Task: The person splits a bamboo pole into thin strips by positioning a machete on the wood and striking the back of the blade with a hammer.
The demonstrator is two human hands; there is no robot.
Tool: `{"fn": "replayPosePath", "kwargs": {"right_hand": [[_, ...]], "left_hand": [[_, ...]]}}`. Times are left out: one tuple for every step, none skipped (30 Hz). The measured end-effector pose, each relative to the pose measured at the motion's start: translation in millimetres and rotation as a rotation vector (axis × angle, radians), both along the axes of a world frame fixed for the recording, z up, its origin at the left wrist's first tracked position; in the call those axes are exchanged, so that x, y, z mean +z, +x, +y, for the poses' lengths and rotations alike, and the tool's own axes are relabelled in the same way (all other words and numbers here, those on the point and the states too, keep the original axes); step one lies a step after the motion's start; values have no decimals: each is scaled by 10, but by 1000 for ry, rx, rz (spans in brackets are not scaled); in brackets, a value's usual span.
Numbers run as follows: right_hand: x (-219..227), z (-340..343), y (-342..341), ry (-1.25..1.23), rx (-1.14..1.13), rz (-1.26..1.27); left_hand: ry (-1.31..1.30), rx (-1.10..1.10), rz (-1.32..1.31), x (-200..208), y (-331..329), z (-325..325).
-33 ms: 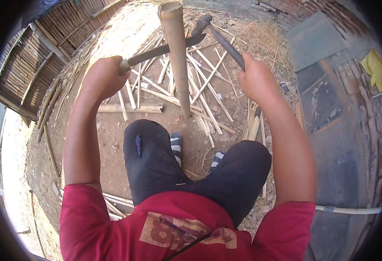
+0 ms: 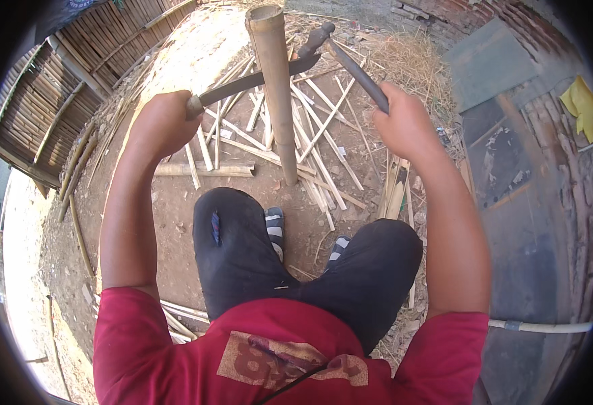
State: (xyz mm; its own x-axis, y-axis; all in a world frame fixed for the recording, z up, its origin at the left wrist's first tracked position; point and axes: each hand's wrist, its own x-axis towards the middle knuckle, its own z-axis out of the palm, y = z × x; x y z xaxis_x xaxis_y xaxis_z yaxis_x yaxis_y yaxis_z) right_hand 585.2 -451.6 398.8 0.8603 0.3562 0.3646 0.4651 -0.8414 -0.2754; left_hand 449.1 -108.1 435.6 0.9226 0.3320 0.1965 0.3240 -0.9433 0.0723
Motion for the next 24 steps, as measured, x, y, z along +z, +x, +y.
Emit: {"fn": "replayPosePath", "kwargs": {"right_hand": [[207,-68,-44,96,22,79],[325,-130,-83,196,36,160],[371,-140,-67,258,17,129],[414,-139,-21,320,-1,96],[431,-146,2,382,-20,64],[364,-66,-30,420,-48,-7],[203,-12,-45,254,-48,-16],[-14,21,-39,84,-49,-26],[-111,67,-59,-83,-49,-31],[-121,55,-49,24,-7,59],[-55,-13,-23,59,4,82],[120,-62,-23,89,21,109],[270,-112,-55,120,28,137],[344,-99,-94,239,3,126],[351,-59,-116,292,-14,87],[353,-3,-136,344,-32,47],[348,36,-144,396,-49,7],[151,40,-82,380,-39,-107],[68,51,-85,223,-28,-46],[3,43,-121,66,-17,14],[6,68,-138,-83,3,67],[118,-54,-53,-42,31,81],[227,-138,-6,51,22,62],[307,-199,9,146,12,55]], "left_hand": [[-4,-9,10,-6,0,8],[-5,-24,23,7,9,-9],[-5,-39,32,33,18,-25],[-18,-45,31,43,16,-39],[-24,-51,26,20,23,-37],[-28,-57,17,-2,39,-20],[-31,-59,5,0,30,-10],[-39,-43,13,3,31,-26],[-44,-25,27,1,28,-37],[-48,-6,41,4,24,-44],[-33,-11,41,15,16,-46],[-23,-9,45,2,0,-33],[-12,-16,51,1,-4,-40],[-28,-11,52,10,-8,-45],[-40,-8,53,29,-4,-55],[-52,-4,54,36,2,-64],[-51,-2,64,32,12,-76],[-50,-9,69,44,33,-111],[-47,2,76,50,23,-105],[-54,5,82,13,17,-90],[-51,19,83,-4,-22,-52],[-61,18,85,-38,-13,-43],[-68,23,78,-30,-9,-46],[-73,28,83,-58,-2,-61]]}}
